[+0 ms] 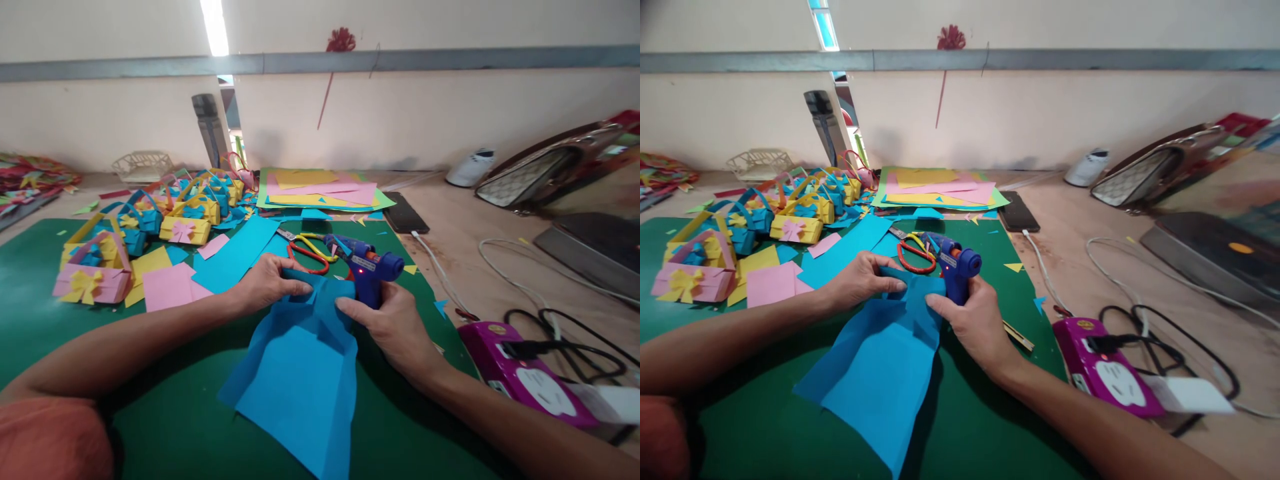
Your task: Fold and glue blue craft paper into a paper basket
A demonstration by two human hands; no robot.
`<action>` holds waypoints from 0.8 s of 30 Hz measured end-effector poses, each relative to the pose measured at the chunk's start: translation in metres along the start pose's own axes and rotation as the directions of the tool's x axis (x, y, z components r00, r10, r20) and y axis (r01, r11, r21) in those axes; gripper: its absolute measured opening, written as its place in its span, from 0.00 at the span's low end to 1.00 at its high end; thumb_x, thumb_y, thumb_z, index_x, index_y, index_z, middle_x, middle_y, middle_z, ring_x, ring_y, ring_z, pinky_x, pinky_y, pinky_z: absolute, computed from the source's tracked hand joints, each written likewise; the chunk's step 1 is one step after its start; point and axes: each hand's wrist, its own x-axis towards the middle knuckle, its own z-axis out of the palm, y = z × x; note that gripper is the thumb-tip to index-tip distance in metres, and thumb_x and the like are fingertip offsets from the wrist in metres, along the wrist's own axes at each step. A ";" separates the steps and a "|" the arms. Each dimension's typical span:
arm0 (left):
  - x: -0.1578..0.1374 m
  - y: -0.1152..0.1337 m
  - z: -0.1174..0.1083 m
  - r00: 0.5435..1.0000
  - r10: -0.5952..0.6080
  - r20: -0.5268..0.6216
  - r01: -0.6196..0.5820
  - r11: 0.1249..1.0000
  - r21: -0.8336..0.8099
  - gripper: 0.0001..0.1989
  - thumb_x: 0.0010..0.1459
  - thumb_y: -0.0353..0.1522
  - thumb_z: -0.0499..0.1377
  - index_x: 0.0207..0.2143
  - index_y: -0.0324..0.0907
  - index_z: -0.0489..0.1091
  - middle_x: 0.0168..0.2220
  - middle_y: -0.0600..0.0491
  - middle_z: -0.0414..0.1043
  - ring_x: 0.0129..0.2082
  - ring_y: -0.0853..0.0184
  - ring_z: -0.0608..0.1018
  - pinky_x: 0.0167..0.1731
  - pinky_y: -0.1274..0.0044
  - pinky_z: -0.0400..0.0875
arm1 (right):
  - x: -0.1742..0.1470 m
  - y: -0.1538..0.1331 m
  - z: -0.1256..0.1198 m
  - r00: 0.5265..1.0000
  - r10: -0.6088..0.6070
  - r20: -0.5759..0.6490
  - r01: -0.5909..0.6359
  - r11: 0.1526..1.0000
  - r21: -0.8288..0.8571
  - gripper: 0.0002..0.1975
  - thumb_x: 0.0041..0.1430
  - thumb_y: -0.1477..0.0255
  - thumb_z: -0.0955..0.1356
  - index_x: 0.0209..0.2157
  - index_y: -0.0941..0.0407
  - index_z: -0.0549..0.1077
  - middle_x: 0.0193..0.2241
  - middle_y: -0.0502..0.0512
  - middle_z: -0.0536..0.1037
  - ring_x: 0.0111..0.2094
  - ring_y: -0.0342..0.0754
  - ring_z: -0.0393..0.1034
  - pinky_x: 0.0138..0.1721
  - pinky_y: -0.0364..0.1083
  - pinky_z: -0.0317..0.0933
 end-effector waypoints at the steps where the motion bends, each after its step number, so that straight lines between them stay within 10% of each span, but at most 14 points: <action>1: 0.000 0.001 0.000 1.000 0.005 -0.003 -0.005 1.000 0.012 0.05 0.39 0.27 0.66 0.22 0.36 0.72 0.17 0.56 0.69 0.15 0.76 0.66 0.15 0.84 0.58 | 0.000 0.000 0.000 1.000 -0.003 -0.002 0.003 1.000 -0.004 0.18 0.40 0.64 0.71 0.33 0.60 0.70 0.28 0.51 0.72 0.26 0.44 0.63 0.24 0.44 0.62; 15: -0.004 -0.002 -0.004 0.983 0.175 0.061 -0.184 0.963 0.199 0.18 0.53 0.40 0.57 0.18 0.36 0.64 0.16 0.61 0.53 0.16 0.79 0.54 0.17 0.82 0.46 | 0.000 0.001 0.000 1.000 -0.015 -0.027 0.014 1.000 -0.024 0.14 0.38 0.64 0.71 0.26 0.59 0.70 0.20 0.47 0.67 0.21 0.40 0.56 0.19 0.41 0.56; 24: -0.002 -0.010 0.000 0.998 -0.048 0.046 0.053 0.993 -0.109 0.16 0.36 0.32 0.69 0.27 0.37 0.69 0.19 0.57 0.69 0.17 0.75 0.69 0.18 0.83 0.61 | 0.000 -0.003 -0.001 0.999 -0.037 -0.040 0.036 0.999 -0.023 0.14 0.38 0.63 0.71 0.24 0.59 0.69 0.21 0.47 0.67 0.21 0.40 0.55 0.19 0.41 0.55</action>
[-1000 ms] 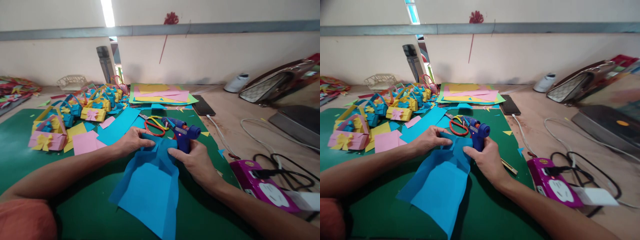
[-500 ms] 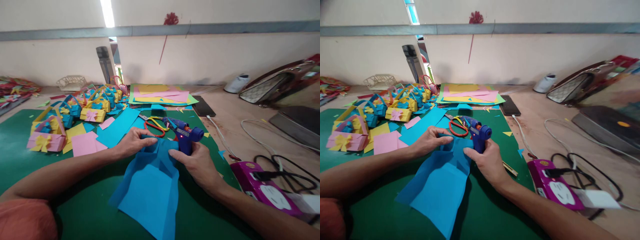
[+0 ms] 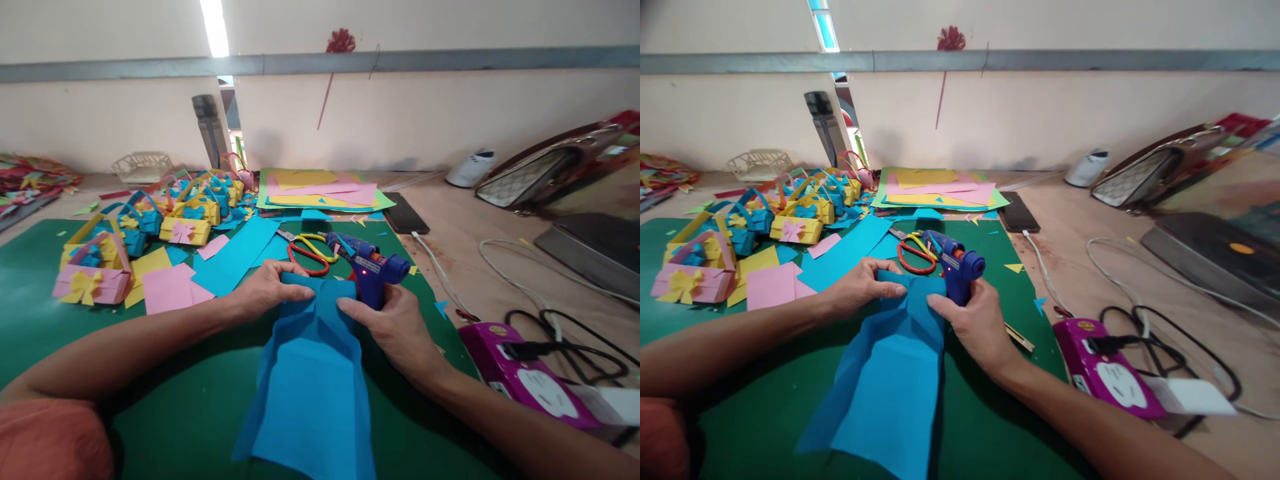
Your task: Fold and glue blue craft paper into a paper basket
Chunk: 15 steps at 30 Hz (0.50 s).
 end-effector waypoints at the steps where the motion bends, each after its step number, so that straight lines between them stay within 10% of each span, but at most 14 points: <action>1: 0.000 -0.001 0.000 0.999 -0.028 0.017 0.029 0.997 -0.074 0.17 0.34 0.32 0.70 0.28 0.37 0.69 0.19 0.56 0.70 0.17 0.74 0.70 0.19 0.82 0.63 | 0.000 -0.001 0.000 1.000 -0.013 -0.004 0.013 1.000 -0.005 0.14 0.38 0.63 0.71 0.23 0.58 0.69 0.20 0.47 0.67 0.20 0.39 0.55 0.19 0.40 0.54; 9: -0.004 -0.009 0.001 0.961 0.027 0.275 0.037 0.974 -0.224 0.16 0.41 0.36 0.68 0.30 0.35 0.73 0.29 0.49 0.75 0.28 0.66 0.76 0.33 0.74 0.71 | -0.001 0.000 -0.003 0.996 -0.058 -0.065 0.054 0.996 -0.065 0.14 0.40 0.62 0.70 0.21 0.58 0.67 0.20 0.46 0.66 0.22 0.40 0.57 0.22 0.41 0.56; 15: -0.005 -0.010 0.000 0.997 -0.037 0.065 0.047 0.985 -0.166 0.16 0.45 0.41 0.66 0.26 0.36 0.70 0.23 0.54 0.72 0.21 0.71 0.73 0.25 0.78 0.69 | 0.003 0.000 -0.005 0.992 -0.092 -0.085 0.084 0.992 -0.094 0.12 0.42 0.63 0.70 0.24 0.57 0.70 0.21 0.49 0.72 0.23 0.44 0.65 0.25 0.44 0.61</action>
